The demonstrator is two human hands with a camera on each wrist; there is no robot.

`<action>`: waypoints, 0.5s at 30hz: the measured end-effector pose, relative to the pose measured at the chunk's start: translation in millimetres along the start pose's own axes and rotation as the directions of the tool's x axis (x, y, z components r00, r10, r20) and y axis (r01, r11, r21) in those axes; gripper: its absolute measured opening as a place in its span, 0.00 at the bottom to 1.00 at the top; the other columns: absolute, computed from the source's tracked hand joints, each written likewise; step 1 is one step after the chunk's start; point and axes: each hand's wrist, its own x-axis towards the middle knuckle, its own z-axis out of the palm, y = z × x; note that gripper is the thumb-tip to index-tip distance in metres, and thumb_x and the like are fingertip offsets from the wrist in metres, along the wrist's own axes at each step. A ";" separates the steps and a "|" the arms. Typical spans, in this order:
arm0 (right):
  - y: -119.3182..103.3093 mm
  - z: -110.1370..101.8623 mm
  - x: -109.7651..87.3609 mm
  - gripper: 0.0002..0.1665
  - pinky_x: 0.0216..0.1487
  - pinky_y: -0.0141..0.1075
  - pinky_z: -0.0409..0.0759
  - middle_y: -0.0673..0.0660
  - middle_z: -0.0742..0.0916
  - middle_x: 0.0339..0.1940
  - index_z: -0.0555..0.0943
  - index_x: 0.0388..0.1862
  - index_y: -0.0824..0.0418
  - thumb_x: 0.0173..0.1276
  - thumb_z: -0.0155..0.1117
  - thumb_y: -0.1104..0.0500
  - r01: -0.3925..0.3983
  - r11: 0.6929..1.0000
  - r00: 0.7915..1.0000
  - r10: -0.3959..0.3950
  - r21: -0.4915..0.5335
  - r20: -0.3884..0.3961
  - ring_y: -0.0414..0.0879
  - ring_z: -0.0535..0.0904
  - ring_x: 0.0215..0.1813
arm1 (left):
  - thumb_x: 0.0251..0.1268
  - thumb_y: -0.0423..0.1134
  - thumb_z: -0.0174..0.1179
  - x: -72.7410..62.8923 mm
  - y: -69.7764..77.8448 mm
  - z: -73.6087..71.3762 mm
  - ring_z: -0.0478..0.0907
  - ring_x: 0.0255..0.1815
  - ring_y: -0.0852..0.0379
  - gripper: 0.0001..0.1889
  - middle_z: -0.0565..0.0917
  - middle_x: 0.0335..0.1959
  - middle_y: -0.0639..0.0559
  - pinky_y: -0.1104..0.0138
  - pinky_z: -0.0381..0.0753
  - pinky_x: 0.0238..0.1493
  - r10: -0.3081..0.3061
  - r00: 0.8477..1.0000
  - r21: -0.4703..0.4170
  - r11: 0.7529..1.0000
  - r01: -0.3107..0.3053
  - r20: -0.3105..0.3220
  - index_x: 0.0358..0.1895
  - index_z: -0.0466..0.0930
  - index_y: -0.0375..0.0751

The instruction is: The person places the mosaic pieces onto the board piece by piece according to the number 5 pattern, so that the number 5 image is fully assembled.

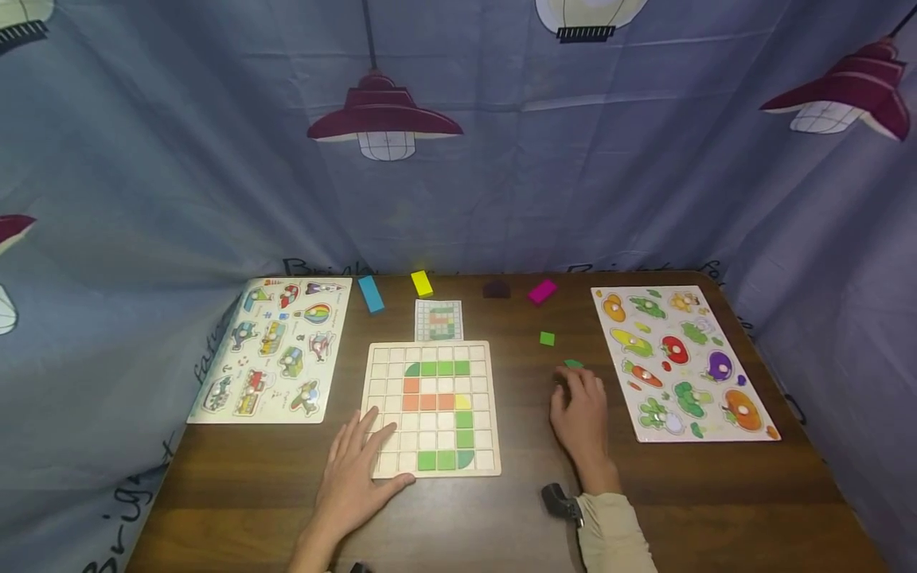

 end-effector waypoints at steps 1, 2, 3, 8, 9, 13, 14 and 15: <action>5.3 -1.3 4.4 0.20 0.53 0.58 0.74 0.69 0.82 0.56 0.82 0.55 0.67 0.63 0.62 0.70 -0.062 0.998 0.998 0.062 -0.011 0.009 0.67 0.76 0.54 | 0.49 0.76 0.66 0.3 0.0 -0.4 0.53 0.83 0.41 0.46 0.60 0.82 0.49 0.47 0.50 0.81 -0.002 1.000 0.001 1.000 0.002 0.002 0.70 0.74 0.56; 9.1 -2.2 7.8 0.23 0.56 0.60 0.73 0.71 0.80 0.60 0.80 0.59 0.68 0.63 0.59 0.71 -0.119 0.993 0.993 0.120 -0.016 0.019 0.68 0.74 0.57 | 0.49 0.75 0.66 0.7 0.1 -1.0 0.53 0.83 0.41 0.46 0.60 0.82 0.49 0.47 0.49 0.81 -0.006 1.000 -0.002 1.000 0.006 0.007 0.71 0.74 0.56; 11.3 -2.8 9.8 0.26 0.58 0.61 0.72 0.72 0.79 0.63 0.78 0.62 0.69 0.64 0.57 0.70 -0.161 0.987 0.986 0.162 -0.021 0.038 0.69 0.73 0.59 | 0.49 0.75 0.66 0.8 0.0 -1.3 0.53 0.83 0.41 0.46 0.60 0.82 0.49 0.47 0.49 0.81 -0.007 1.000 -0.005 1.000 0.007 0.010 0.71 0.74 0.56; 11.4 -2.6 13.6 0.30 0.62 0.63 0.71 0.74 0.77 0.65 0.73 0.69 0.70 0.67 0.55 0.68 -0.257 0.965 0.963 0.259 -0.044 0.072 0.70 0.71 0.62 | 0.49 0.75 0.67 1.3 0.1 -3.5 0.52 0.84 0.41 0.46 0.60 0.82 0.49 0.47 0.49 0.82 -0.011 1.000 -0.013 1.000 0.011 0.011 0.70 0.74 0.55; 10.9 -2.2 13.4 0.29 0.61 0.63 0.71 0.74 0.78 0.64 0.73 0.68 0.70 0.68 0.56 0.67 -0.262 0.964 0.962 0.264 -0.046 0.069 0.70 0.72 0.61 | 0.49 0.75 0.67 1.3 0.1 -3.7 0.52 0.84 0.40 0.46 0.61 0.82 0.48 0.47 0.49 0.82 -0.010 1.000 -0.014 1.000 0.011 0.011 0.70 0.74 0.55; 10.1 -1.4 11.6 0.25 0.59 0.62 0.72 0.73 0.78 0.57 0.74 0.65 0.70 0.69 0.61 0.66 -0.273 0.961 0.960 0.276 -0.049 0.050 0.70 0.73 0.59 | 0.49 0.75 0.66 1.1 0.4 -3.8 0.52 0.84 0.41 0.46 0.60 0.82 0.49 0.46 0.49 0.81 -0.012 1.000 -0.012 1.000 0.012 0.022 0.70 0.74 0.56; 10.0 -1.8 11.0 0.25 0.59 0.62 0.72 0.73 0.78 0.57 0.74 0.65 0.70 0.70 0.62 0.66 -0.281 0.958 0.958 0.283 -0.047 0.049 0.69 0.72 0.59 | 0.50 0.76 0.65 1.2 0.5 -3.7 0.51 0.84 0.41 0.46 0.60 0.82 0.49 0.46 0.49 0.81 -0.013 1.000 -0.012 1.000 0.013 0.026 0.71 0.74 0.56; 9.9 -2.1 10.6 0.25 0.59 0.62 0.72 0.73 0.77 0.57 0.74 0.65 0.70 0.70 0.63 0.65 -0.291 0.956 0.955 0.293 -0.045 0.049 0.69 0.72 0.59 | 0.50 0.76 0.65 1.3 0.6 -3.5 0.51 0.84 0.41 0.46 0.60 0.82 0.49 0.46 0.49 0.81 -0.013 1.000 -0.011 1.000 0.013 0.028 0.71 0.74 0.56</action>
